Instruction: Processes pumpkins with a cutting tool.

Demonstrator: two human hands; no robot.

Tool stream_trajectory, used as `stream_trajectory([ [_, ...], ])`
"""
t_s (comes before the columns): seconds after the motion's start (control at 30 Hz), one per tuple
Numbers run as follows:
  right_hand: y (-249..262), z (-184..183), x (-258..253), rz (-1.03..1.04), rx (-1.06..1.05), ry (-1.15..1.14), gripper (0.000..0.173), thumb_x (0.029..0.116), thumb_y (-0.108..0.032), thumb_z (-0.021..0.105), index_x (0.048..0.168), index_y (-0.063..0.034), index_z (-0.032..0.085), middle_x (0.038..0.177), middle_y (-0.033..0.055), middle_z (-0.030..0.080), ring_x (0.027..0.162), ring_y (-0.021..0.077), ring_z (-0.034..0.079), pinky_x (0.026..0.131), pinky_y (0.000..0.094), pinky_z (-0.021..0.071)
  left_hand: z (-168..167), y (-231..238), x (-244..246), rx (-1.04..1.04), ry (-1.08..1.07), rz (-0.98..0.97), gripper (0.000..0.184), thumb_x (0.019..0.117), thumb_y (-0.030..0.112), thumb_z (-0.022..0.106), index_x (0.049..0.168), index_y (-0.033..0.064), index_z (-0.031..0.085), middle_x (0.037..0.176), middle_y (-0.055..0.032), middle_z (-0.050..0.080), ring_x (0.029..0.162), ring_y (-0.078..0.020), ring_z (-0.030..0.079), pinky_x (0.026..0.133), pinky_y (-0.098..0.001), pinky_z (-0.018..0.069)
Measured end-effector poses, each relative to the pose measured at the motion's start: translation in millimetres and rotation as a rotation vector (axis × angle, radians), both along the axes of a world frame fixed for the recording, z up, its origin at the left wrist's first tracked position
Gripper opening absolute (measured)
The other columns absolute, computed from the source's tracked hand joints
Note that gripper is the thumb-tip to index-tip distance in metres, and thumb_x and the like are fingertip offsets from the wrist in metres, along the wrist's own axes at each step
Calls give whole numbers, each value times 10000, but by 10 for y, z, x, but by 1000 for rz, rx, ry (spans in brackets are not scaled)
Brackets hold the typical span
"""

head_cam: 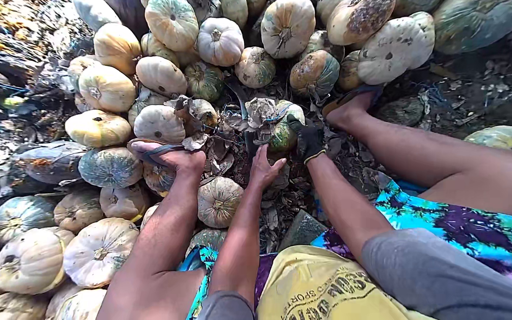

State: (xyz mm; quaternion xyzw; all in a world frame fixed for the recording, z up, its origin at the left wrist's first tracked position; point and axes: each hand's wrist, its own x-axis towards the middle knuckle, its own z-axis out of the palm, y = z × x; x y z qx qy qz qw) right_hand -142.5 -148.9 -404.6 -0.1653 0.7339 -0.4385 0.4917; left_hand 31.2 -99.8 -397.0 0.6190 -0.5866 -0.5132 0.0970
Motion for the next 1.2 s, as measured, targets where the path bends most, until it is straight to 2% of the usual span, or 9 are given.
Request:
stream_trajectory([
  [0.07,62,235,-56,164,11,95,866,785,-414,864,1496,-130,459,1302,152,653,1139,255,674,969,480,575,48,238,50,70,-197,112,719,918,384,751,1511,80,482,1531,-190,496,1395,-371,497,1128,-558,440],
  [0.13,86,343,-20,343,49,188,967,753,-344,888,1554,-142,386,1380,167,610,1215,281,637,1019,513,542,-79,565,69,183,-423,154,808,888,339,765,1556,71,395,1496,-252,483,1348,-422,520,1067,-577,483],
  [0.27,84,308,214,481,93,420,1081,772,-669,759,1630,-231,268,1554,171,467,1399,362,488,1099,646,427,-182,855,16,324,-531,-4,872,929,270,691,1624,39,219,1404,-251,594,1263,-397,622,1031,-573,515],
  [0.43,-76,332,313,493,107,478,1014,835,-693,687,1600,-121,345,1568,191,454,1463,347,421,1208,562,342,558,582,218,356,-243,134,600,874,230,691,1383,-43,529,1256,-272,654,1177,-395,642,995,-586,506],
  [0.73,90,247,116,357,34,346,950,904,-675,625,1618,-140,300,1551,252,451,1437,407,444,1165,629,358,1522,1257,809,50,295,333,684,891,291,805,1412,-3,473,1014,-145,704,797,-205,714,769,-405,628],
  [0.83,178,253,179,411,39,436,946,936,-704,544,1626,-115,272,1557,250,448,1444,399,442,1178,610,351,1505,1325,747,-110,315,325,652,883,170,780,1427,-22,476,1126,-145,715,995,-191,716,936,-400,594],
  [1.0,239,537,310,522,-6,515,855,1011,-585,512,1633,-68,236,1624,231,357,1512,368,347,1240,543,283,1471,1099,459,-448,330,591,490,850,165,802,1242,-50,601,878,-100,702,724,-129,684,712,-326,606],
  [1.13,263,472,278,456,3,451,787,1052,-555,447,1645,-97,206,1628,239,342,1505,400,345,1220,591,296,1128,922,224,-327,102,519,387,889,162,781,1183,-45,640,908,-137,712,773,-183,702,754,-383,604],
  [1.2,174,264,189,422,-28,460,781,1046,-602,408,1642,-127,239,1614,206,388,1494,363,381,1223,572,312,788,902,111,-153,-3,413,434,897,192,759,1256,-15,630,1016,-177,727,929,-267,717,900,-483,574],
])
